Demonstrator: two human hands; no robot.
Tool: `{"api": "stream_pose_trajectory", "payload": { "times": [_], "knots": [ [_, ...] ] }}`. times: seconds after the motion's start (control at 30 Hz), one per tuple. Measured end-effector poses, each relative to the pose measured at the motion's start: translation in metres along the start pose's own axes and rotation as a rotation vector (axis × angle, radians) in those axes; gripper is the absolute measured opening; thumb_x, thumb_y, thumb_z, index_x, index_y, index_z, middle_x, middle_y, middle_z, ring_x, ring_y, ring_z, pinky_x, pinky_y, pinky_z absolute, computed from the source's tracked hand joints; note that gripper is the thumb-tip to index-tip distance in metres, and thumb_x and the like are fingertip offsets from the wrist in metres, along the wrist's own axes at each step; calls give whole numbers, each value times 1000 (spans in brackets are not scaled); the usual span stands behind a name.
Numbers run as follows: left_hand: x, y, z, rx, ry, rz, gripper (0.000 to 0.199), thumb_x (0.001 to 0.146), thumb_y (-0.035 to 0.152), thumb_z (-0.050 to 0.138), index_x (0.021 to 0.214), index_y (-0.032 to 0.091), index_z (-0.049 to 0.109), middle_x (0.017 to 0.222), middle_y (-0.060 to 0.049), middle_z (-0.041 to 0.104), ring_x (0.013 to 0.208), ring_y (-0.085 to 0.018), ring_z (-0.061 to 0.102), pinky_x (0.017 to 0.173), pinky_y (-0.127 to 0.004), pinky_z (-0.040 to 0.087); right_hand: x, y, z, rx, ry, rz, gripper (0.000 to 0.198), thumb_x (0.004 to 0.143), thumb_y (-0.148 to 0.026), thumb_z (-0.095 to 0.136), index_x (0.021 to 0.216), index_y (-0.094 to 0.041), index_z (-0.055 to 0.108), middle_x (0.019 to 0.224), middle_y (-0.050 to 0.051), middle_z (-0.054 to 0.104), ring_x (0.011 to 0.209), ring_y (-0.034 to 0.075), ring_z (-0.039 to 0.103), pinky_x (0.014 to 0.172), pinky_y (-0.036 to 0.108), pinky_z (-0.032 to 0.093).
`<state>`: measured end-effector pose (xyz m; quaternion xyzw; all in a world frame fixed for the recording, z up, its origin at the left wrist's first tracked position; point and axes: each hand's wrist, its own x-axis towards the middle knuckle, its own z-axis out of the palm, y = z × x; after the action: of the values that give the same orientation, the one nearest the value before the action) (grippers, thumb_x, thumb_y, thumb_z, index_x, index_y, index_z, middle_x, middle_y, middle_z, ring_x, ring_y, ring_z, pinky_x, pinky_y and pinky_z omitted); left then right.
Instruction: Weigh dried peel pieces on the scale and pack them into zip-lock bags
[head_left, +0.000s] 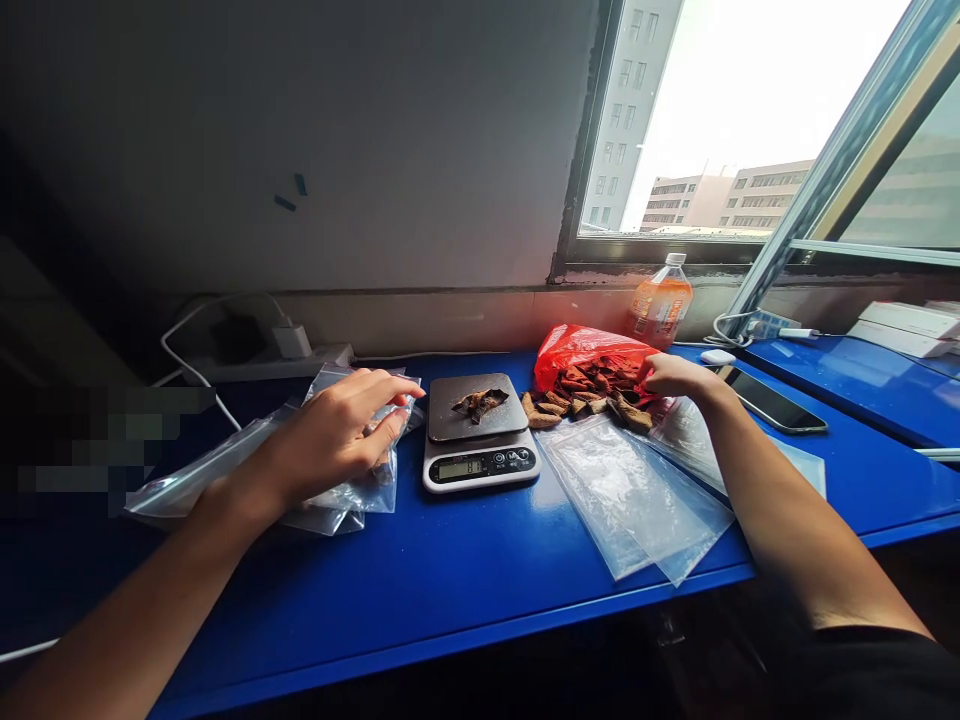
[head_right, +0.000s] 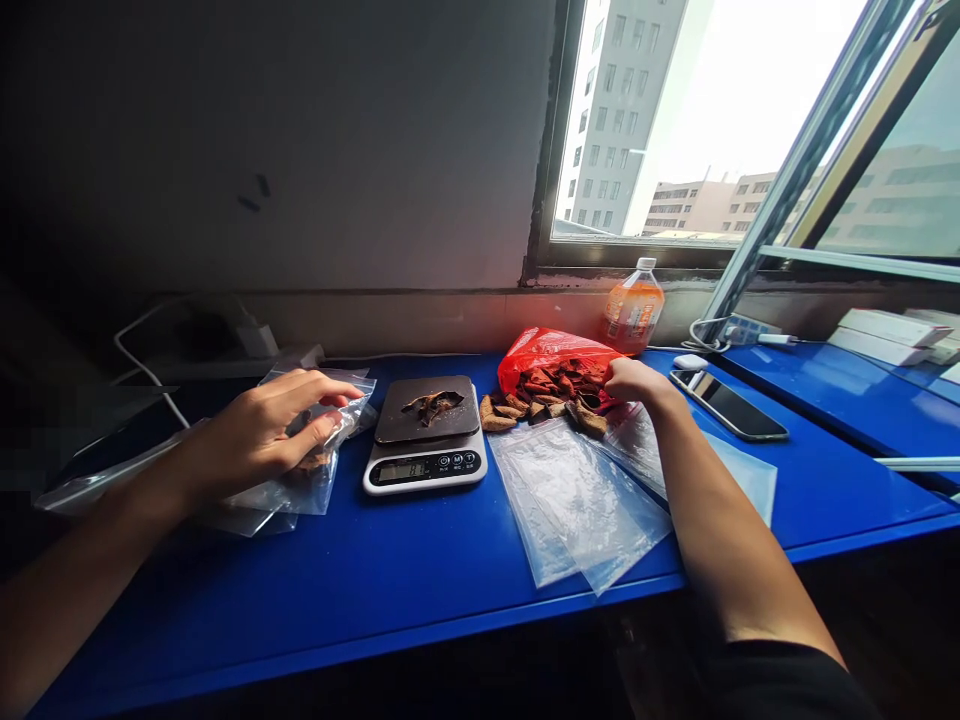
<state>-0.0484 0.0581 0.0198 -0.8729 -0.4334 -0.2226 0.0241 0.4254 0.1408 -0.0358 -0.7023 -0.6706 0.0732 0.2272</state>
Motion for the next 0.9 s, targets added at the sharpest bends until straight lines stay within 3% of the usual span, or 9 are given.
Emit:
{"api": "stream_pose_trajectory", "payload": {
  "times": [0.07,0.13,0.2,0.33,0.4,0.5,0.57,0.77,0.9],
  "knots": [
    [0,-1,0,1,8,10,34,92,38,44,114,23,65,113,-6,69,106,-25,63,97,-35,47,-1,-4,-7,-23,7,48,15,63,-4,63,53,-14,62,50,4,60,47,11,49,50,25,34],
    [0,-1,0,0,7,15,34,92,38,43,114,22,64,113,-6,69,107,-25,63,98,-35,47,-2,-12,-14,-49,107,90,9,73,-12,60,71,-14,69,64,8,68,53,13,56,55,26,39],
    [0,0,1,0,5,14,34,92,37,43,114,23,64,113,-6,69,107,-24,63,98,-35,47,-4,-26,-20,-62,235,95,18,80,-17,56,90,-13,70,81,13,72,63,17,62,64,27,43],
    [1,1,1,-4,-7,-11,34,91,38,42,113,24,65,114,-5,70,105,-25,64,97,-36,48,-11,-67,-14,12,350,-43,20,84,-23,55,96,-18,70,95,10,74,82,18,66,78,28,48],
    [1,1,2,-11,-18,-19,34,91,39,42,113,25,65,113,-5,70,106,-25,63,97,-37,48,-18,-91,-2,195,325,-201,18,82,-23,57,92,-18,71,91,8,74,80,19,67,76,30,51],
    [1,1,1,-15,-18,0,33,91,37,43,113,25,64,112,-5,70,107,-25,63,98,-37,47,-29,-122,25,446,160,-447,20,78,-19,55,92,-19,70,92,6,74,86,18,69,79,30,54],
    [0,0,1,-12,-7,20,32,92,36,43,113,24,64,111,-5,70,106,-24,63,98,-36,47,-36,-137,41,544,47,-525,19,78,-18,54,91,-19,69,93,7,73,83,17,70,75,29,55],
    [0,1,1,-9,2,21,32,92,36,43,113,24,64,112,-5,70,106,-24,63,97,-35,48,-49,-154,57,495,-47,-578,13,83,-32,64,89,-20,64,74,1,70,65,13,64,60,24,48],
    [0,2,1,-14,-25,1,33,91,37,42,112,25,64,113,-5,70,108,-25,63,98,-37,47,-50,-157,58,368,-22,-701,11,85,-32,67,85,-21,70,78,1,71,68,13,62,64,26,48]
  ]
}}
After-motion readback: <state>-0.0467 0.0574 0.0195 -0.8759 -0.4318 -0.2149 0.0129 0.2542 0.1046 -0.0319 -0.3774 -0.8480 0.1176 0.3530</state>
